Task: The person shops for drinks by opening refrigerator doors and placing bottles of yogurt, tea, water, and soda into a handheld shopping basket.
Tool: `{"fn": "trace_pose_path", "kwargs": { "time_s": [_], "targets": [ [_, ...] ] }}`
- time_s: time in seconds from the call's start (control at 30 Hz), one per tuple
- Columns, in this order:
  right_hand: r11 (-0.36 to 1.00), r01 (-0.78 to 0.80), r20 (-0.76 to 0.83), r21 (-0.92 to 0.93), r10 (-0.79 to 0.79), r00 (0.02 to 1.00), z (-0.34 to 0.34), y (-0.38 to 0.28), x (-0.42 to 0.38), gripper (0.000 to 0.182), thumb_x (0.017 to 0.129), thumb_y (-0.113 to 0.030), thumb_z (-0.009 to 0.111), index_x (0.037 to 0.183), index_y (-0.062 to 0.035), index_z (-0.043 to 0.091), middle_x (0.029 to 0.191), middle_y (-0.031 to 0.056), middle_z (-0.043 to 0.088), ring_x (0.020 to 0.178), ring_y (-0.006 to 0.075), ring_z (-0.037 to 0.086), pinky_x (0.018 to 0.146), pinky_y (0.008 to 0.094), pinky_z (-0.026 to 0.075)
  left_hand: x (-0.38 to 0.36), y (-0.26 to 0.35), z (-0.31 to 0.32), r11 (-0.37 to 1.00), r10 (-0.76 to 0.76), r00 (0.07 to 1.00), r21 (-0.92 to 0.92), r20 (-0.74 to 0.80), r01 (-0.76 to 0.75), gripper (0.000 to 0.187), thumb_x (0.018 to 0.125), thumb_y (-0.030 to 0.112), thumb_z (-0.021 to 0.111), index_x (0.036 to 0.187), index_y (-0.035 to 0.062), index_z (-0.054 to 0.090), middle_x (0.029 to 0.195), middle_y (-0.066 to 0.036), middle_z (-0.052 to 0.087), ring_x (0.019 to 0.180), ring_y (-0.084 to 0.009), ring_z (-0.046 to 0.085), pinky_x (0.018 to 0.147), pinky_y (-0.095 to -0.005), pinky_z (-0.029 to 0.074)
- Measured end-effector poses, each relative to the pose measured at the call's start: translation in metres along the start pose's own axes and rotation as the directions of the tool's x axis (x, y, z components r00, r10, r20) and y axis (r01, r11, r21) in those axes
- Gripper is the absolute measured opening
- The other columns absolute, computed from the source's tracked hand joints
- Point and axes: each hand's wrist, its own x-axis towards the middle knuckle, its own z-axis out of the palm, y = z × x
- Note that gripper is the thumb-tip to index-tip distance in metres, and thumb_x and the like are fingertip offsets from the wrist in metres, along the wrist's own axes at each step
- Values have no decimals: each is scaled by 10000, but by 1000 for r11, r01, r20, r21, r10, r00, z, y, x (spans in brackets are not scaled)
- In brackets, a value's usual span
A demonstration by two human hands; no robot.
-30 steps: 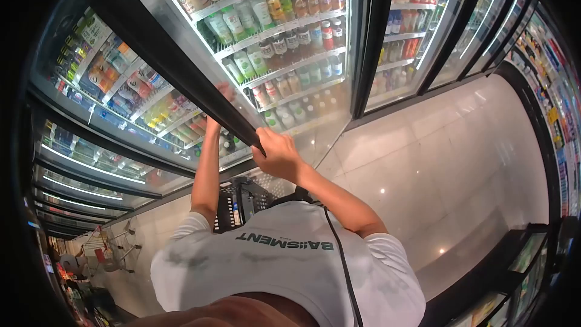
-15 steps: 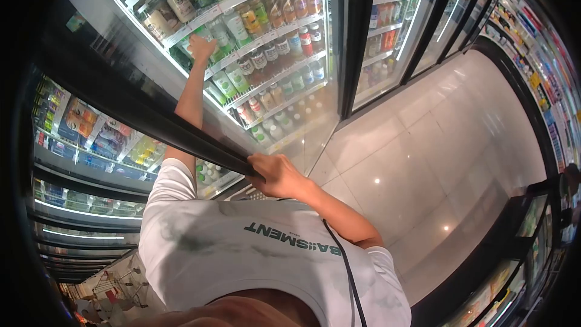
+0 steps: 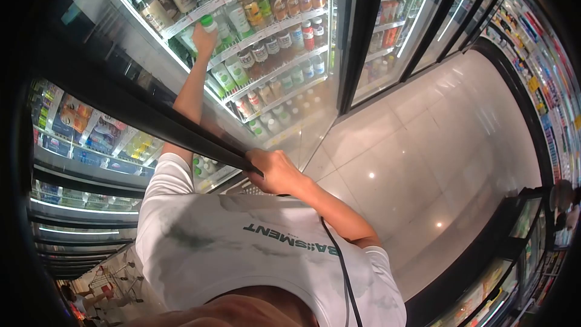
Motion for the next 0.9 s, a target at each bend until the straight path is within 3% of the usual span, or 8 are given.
{"fn": "trace_pose_path", "kwargs": {
  "time_s": [0.13, 0.27, 0.3, 0.4, 0.47, 0.5, 0.7, 0.9],
  "targets": [
    [998, -58, -32, 8, 58, 998, -4, -10, 0, 245, 754, -86, 742, 916, 20, 592, 785, 205, 598, 683, 430, 605, 578, 461, 474, -32, 54, -63, 942, 271, 947, -154, -175, -298, 572, 750, 147, 817, 1256, 4, 592, 1145, -204, 689, 1063, -355, 673, 915, -409, 523],
    [1000, -22, -28, 8, 22, 999, 0, -4, -4, 244, 761, -75, 743, 917, 17, 580, 767, 186, 571, 651, 424, 581, 554, 459, 454, -84, 97, -157, 937, 91, 990, -327, -106, -121, 594, 765, 188, 855, 1259, -11, 590, 1139, -144, 700, 1063, -224, 679, 926, -344, 516],
    [1000, 12, -44, 17, -11, 999, 1, -3, -4, 232, 775, -68, 738, 928, 24, 590, 754, 173, 558, 616, 393, 561, 536, 439, 435, -107, 107, -179, 862, 56, 990, -494, -128, -113, 584, 779, 187, 853, 1256, -25, 590, 1148, -131, 697, 1052, -191, 667, 933, -332, 507],
    [998, 57, -70, 40, -54, 996, 0, -2, -4, 204, 800, -45, 733, 953, 16, 612, 729, 146, 534, 547, 328, 523, 504, 390, 407, -182, 96, -245, 857, -94, 992, -514, -79, 40, 518, 796, 91, 817, 1236, -44, 580, 1146, -119, 672, 1011, -173, 664, 875, -305, 528],
    [998, 43, -50, 35, -42, 998, -1, -3, -3, 230, 789, -46, 735, 949, -7, 574, 745, 154, 533, 596, 379, 549, 519, 429, 424, -229, 100, -291, 716, -251, 967, -678, -33, 163, 444, 832, -39, 746, 1232, -58, 557, 1184, -122, 637, 1001, -182, 670, 819, -291, 561],
    [999, 36, -34, 35, -35, 999, 1, -2, -2, 245, 784, -46, 736, 947, -19, 555, 753, 158, 532, 621, 404, 562, 527, 448, 433, -254, 102, -316, 767, -321, 947, -588, -7, 256, 509, 807, -46, 773, 1259, -60, 541, 1187, -141, 632, 1029, -219, 669, 863, -308, 568],
    [994, 102, -59, -43, -104, 993, 25, 11, 14, 226, 817, -88, 717, 978, -14, 576, 824, 176, 614, 709, 416, 622, 599, 466, 494, -397, 35, -418, 727, -678, 705, -329, -208, 603, 524, 773, 21, 818, 1230, -70, 577, 1134, -132, 650, 965, -174, 665, 847, -304, 531],
    [999, 36, -83, -2, -36, 996, 61, 17, 38, 178, 858, -87, 715, 989, 0, 634, 796, 131, 658, 674, 272, 674, 601, 372, 511, -561, -96, -443, 359, -854, 266, -136, -448, 923, 833, 598, 25, 834, 1353, -17, 484, 1150, -165, 634, 1013, -266, 641, 907, -368, 519]
  ]
}}
